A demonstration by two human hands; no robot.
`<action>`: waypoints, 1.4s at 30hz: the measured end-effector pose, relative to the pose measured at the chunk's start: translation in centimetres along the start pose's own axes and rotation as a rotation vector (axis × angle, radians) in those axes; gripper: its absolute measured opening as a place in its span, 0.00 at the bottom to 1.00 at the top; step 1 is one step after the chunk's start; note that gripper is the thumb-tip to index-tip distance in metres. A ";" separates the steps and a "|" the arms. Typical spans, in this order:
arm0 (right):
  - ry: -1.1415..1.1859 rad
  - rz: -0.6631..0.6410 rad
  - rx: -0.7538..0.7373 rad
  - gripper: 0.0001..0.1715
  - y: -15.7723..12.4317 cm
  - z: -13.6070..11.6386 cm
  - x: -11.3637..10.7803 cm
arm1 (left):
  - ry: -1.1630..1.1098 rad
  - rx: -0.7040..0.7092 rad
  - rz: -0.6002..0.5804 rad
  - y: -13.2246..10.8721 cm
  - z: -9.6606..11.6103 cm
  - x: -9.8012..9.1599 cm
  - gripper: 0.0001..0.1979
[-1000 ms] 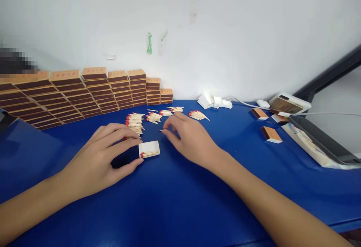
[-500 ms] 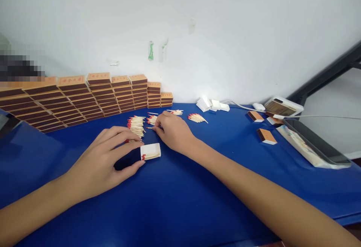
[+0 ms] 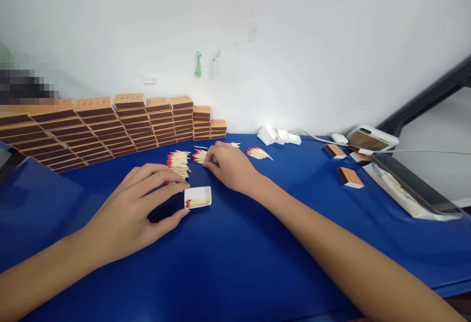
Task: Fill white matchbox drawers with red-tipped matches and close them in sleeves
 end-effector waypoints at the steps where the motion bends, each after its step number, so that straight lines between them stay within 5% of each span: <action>1: -0.007 -0.005 -0.005 0.07 -0.1 0.0 -0.1 | -0.002 0.001 0.002 0.0 0.0 0.0 0.11; 42: -0.140 -0.220 -0.043 0.09 -2.6 -0.2 -2.0 | 0.011 -0.026 -0.001 0.2 -0.5 0.0 0.10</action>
Point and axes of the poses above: each hand's wrist, its own y-axis towards the middle knuckle, its own x-axis out of the palm, z = x × y, the point moved 4 cm from there along y, towards the middle knuckle, and after that the axes turned 11 degrees about -x, right-handed, at the moved point
